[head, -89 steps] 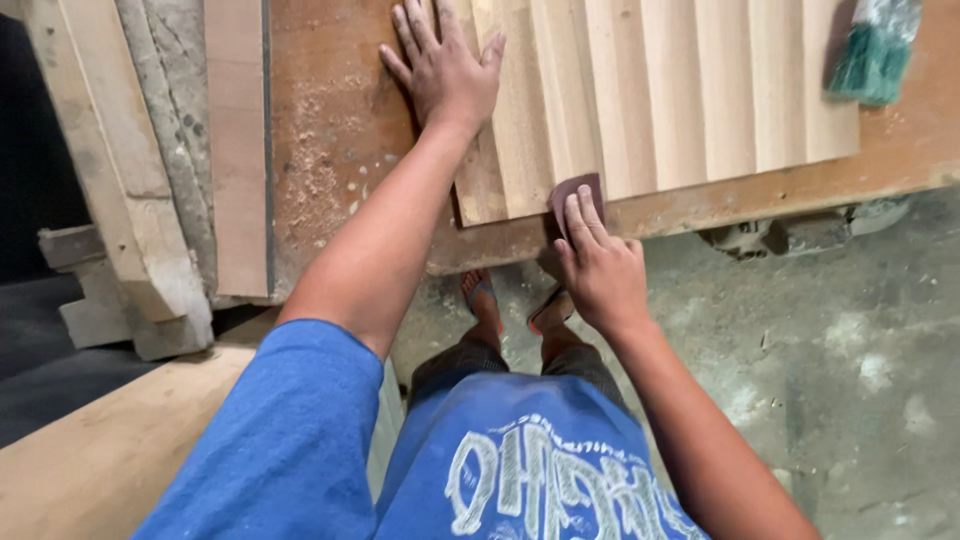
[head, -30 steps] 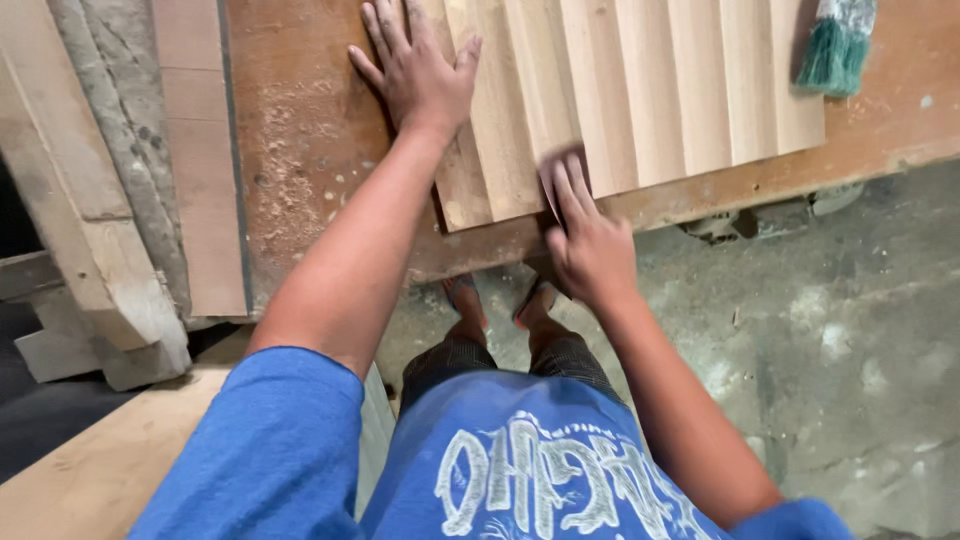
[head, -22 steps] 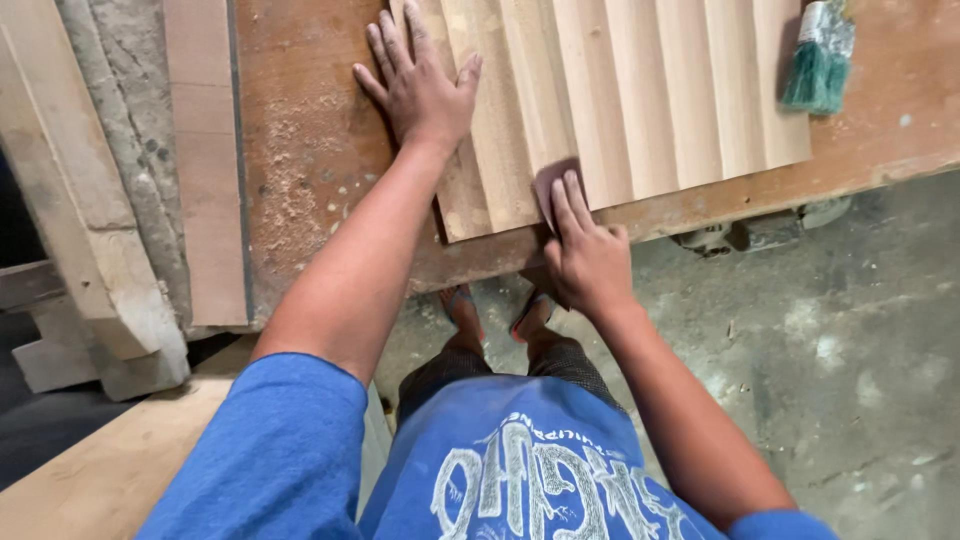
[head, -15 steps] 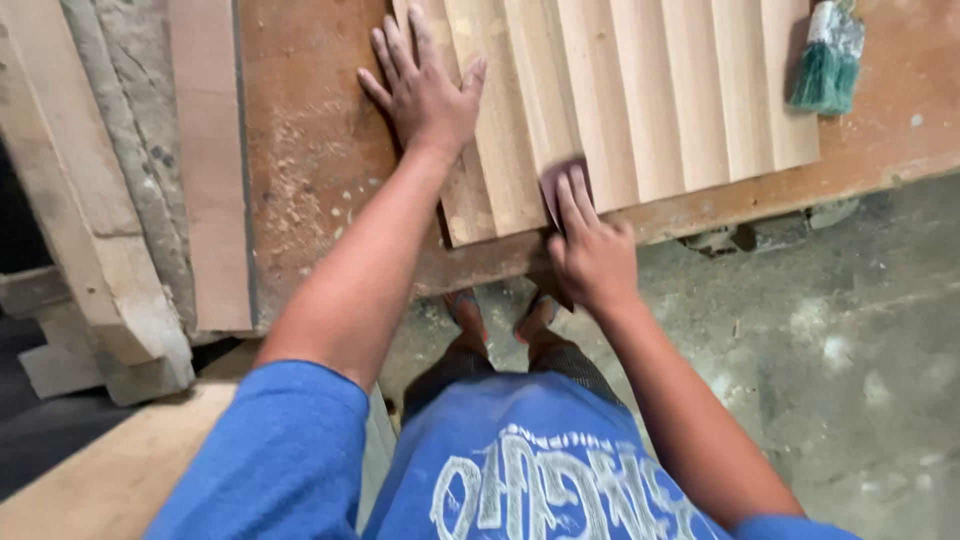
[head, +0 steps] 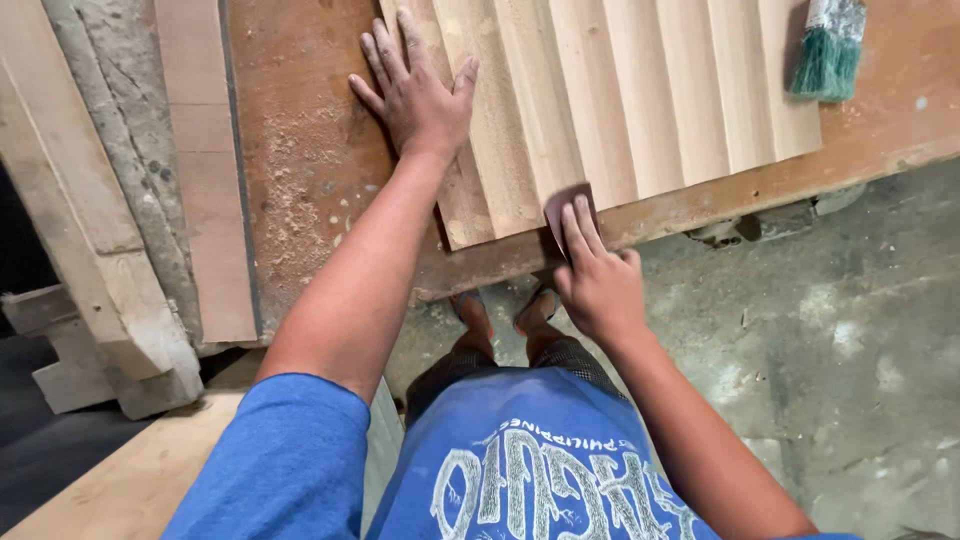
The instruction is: The person sands a light-colored wooden board with a sanding block, moving it back and forth along the grain. They briefly pause to brush away dust with a brush before resuming the sanding process.
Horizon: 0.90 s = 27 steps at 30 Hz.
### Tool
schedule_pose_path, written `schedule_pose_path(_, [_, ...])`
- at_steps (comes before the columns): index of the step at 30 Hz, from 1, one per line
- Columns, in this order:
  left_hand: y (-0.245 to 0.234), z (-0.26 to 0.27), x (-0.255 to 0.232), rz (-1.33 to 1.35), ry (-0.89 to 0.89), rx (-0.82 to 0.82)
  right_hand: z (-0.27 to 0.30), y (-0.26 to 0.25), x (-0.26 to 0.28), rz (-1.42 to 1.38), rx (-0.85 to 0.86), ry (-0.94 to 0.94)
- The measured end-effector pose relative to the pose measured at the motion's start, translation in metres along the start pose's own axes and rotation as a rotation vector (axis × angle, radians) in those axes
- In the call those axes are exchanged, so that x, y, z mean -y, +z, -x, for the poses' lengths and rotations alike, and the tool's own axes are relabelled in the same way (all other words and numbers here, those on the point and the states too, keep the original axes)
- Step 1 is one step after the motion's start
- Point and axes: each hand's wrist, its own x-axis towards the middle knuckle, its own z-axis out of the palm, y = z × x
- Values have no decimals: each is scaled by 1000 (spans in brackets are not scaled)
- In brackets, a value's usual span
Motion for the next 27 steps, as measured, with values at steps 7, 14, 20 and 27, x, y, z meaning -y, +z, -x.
schedule_pose_path(7, [-2,-3,0,17,22,-37,-3,-7,2,39,-8,-9])
schedule_pose_path(14, [9,1,6,-23,8,-50,-3,-2,2,-25,-21,18])
schedule_pose_path(20, [-1,2,-4,10,10,-16,-27,-10,-6,-115,11,-20])
schedule_pose_path(27, [-3,0,-1,18,-3,8,-24,2,-12,-95,-12,-52])
